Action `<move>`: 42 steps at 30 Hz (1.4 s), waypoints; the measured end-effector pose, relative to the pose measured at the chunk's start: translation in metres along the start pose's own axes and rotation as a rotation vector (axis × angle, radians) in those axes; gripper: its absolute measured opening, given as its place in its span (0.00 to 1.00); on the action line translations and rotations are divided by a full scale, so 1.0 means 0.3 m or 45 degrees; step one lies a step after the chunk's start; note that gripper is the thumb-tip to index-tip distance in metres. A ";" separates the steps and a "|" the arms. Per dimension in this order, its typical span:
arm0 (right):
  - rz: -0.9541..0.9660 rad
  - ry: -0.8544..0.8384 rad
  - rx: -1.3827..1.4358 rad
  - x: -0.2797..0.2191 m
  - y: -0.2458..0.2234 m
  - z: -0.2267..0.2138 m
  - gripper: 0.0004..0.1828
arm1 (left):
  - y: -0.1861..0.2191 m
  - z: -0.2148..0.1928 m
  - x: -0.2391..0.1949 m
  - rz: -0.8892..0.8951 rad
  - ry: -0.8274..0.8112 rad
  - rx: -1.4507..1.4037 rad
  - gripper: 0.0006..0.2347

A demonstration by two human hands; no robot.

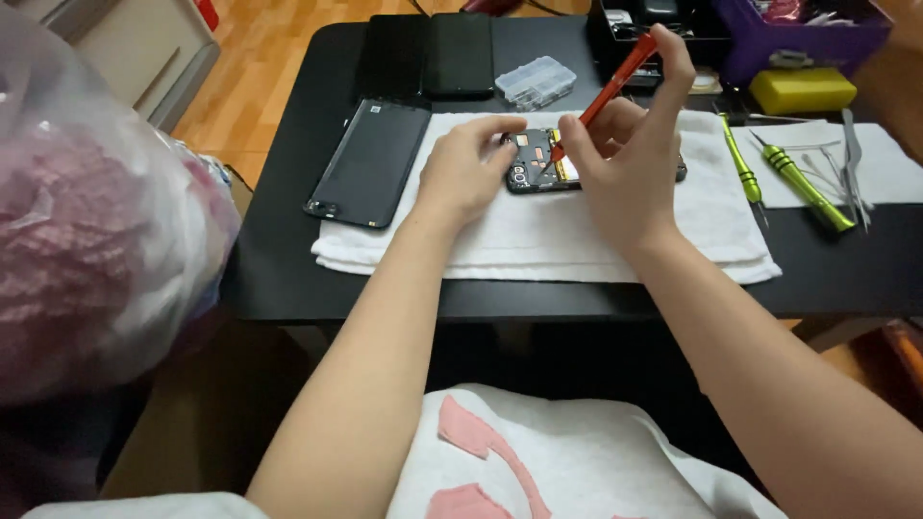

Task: Disassembling a smartphone to extract the motherboard and battery assembly using a screwdriver and prying tool.

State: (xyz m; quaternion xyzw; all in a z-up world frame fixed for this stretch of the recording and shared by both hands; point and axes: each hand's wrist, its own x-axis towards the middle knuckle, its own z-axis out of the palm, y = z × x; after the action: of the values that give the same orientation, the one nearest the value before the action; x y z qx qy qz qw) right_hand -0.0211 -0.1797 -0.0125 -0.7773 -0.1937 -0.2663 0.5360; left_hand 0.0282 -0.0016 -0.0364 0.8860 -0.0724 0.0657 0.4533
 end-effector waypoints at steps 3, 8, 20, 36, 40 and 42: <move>-0.124 -0.016 -0.099 -0.004 0.022 0.008 0.42 | 0.018 -0.022 -0.035 0.040 -0.039 0.080 0.14; -0.253 0.003 -0.154 -0.016 0.022 0.008 0.42 | 0.049 -0.036 -0.057 0.041 -0.049 0.109 0.12; -0.142 0.189 -0.205 -0.020 0.022 -0.003 0.41 | 0.038 -0.016 -0.048 0.013 -0.016 0.132 0.15; -0.201 0.181 -0.195 -0.018 -0.005 0.001 0.39 | 0.039 -0.011 -0.055 0.042 0.015 0.166 0.15; -0.172 0.155 -0.205 -0.019 -0.005 0.000 0.39 | 0.026 -0.001 -0.048 0.054 0.024 0.172 0.15; -0.162 0.155 -0.191 -0.015 0.001 0.001 0.39 | 0.018 0.002 -0.043 0.085 0.039 0.178 0.15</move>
State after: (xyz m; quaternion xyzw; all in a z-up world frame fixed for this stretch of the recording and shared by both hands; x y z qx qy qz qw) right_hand -0.0245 -0.1797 -0.0158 -0.7837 -0.1893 -0.3603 0.4692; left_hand 0.0147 -0.0043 -0.0348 0.9115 -0.0904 0.0992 0.3888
